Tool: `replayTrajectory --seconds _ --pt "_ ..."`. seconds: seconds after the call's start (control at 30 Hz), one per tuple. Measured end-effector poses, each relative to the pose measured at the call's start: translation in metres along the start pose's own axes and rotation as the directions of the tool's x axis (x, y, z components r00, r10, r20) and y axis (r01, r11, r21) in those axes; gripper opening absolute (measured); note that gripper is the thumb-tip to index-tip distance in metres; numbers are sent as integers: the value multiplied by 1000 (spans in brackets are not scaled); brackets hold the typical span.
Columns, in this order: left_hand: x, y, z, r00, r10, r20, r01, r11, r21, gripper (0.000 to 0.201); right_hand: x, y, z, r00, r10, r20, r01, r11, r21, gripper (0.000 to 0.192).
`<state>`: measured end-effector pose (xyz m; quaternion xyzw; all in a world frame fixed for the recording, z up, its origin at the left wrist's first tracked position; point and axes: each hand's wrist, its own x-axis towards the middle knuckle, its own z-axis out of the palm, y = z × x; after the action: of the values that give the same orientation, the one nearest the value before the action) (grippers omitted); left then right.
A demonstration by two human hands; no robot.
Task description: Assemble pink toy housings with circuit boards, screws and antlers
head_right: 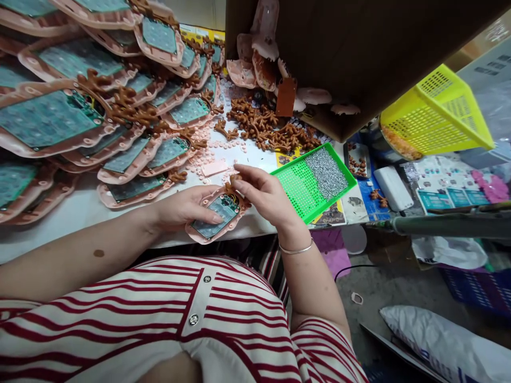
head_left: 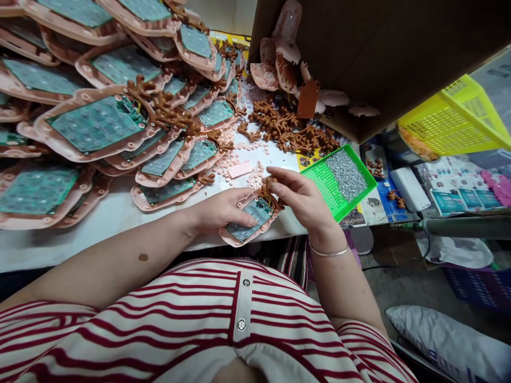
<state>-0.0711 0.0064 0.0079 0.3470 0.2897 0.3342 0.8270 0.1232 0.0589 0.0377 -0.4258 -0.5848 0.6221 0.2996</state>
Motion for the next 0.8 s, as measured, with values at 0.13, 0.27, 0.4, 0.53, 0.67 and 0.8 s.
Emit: replayTrajectory --seconds 0.13,0.27,0.4,0.53,0.67,0.8 --pt "1 -2 -3 998 36 -55 -31 995 94 38 4 0 7 996 -69 51 75 990 -121 26" --pt "3 -1 -8 986 77 -150 -43 975 218 45 2 3 12 919 -393 27 343 766 -543 10" --pt "2 1 -8 990 80 -113 -55 977 206 42 5 8 16 951 -309 5 287 874 -392 14" --pt "-3 4 -1 998 61 -34 -56 988 141 44 3 3 11 982 -188 -26 185 978 -93 33" --pt "-11 16 -1 938 262 -227 -178 927 331 67 -11 -9 -3 898 -345 -274 339 938 -71 41" --pt "-33 55 -23 688 676 -266 -342 625 702 92 -30 -15 -14 866 -322 -383 279 946 -163 25"
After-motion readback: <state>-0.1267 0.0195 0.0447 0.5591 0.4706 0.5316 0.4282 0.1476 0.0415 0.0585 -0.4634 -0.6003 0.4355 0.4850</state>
